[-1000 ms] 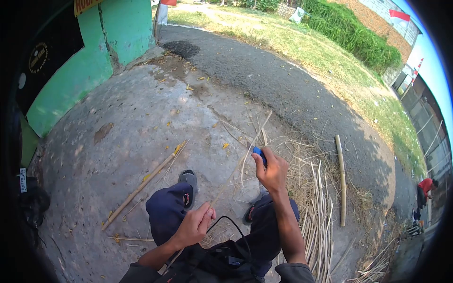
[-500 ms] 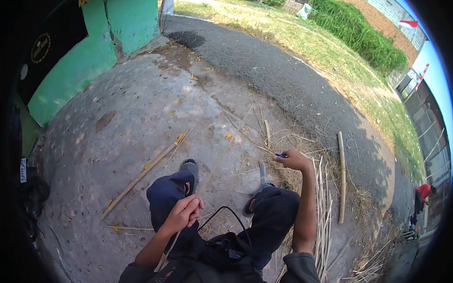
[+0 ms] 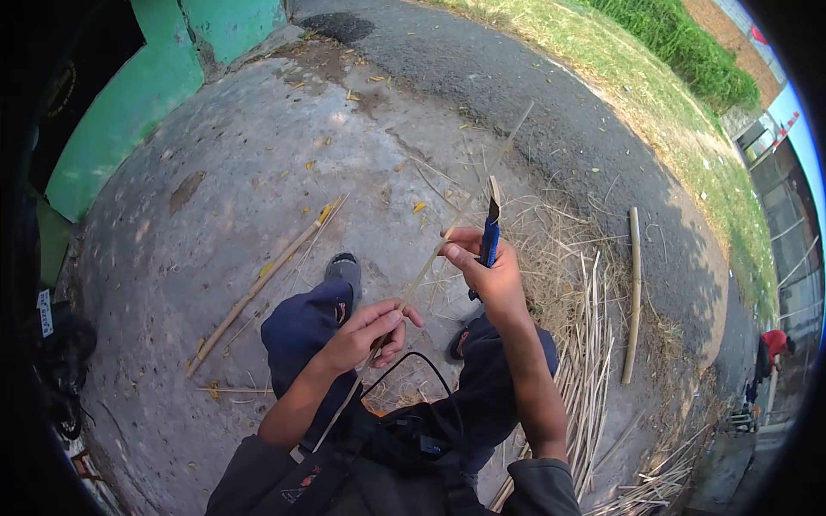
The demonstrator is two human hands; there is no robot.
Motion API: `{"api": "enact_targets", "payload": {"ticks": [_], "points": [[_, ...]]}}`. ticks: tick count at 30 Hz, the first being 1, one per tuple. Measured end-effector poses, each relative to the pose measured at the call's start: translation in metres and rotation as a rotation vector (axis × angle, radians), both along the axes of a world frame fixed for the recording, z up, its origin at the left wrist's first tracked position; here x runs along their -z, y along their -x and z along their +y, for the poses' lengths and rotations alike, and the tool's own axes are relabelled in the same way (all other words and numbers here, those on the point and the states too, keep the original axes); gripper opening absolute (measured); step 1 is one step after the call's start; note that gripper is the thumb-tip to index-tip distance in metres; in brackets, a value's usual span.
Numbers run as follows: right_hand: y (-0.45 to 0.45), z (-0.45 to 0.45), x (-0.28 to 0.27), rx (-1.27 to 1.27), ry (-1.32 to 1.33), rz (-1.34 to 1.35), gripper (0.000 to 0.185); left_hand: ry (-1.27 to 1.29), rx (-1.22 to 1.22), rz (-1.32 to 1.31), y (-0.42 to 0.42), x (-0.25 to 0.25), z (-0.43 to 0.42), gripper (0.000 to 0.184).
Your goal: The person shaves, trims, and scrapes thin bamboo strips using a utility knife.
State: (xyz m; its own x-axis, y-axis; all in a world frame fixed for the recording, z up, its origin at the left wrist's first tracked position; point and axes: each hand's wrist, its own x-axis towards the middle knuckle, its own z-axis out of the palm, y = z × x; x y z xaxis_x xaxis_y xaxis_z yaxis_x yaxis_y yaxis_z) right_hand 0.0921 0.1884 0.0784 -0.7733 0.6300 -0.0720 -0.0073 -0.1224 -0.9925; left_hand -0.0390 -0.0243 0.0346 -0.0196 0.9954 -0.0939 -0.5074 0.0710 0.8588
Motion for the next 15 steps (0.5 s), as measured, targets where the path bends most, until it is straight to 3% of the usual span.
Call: {"api": "enact_targets", "payload": {"ticks": [5, 15], "points": [[-0.001, -0.002, 0.009, 0.012, -0.024, -0.008, 0.029, -0.004, 0.022, 0.022, -0.001, 0.004, -0.002, 0.034], [0.003, -0.013, 0.003, 0.011, -0.011, -0.093, 0.033, 0.007, -0.063, -0.025, -0.008, 0.011, -0.006, 0.031]]}}
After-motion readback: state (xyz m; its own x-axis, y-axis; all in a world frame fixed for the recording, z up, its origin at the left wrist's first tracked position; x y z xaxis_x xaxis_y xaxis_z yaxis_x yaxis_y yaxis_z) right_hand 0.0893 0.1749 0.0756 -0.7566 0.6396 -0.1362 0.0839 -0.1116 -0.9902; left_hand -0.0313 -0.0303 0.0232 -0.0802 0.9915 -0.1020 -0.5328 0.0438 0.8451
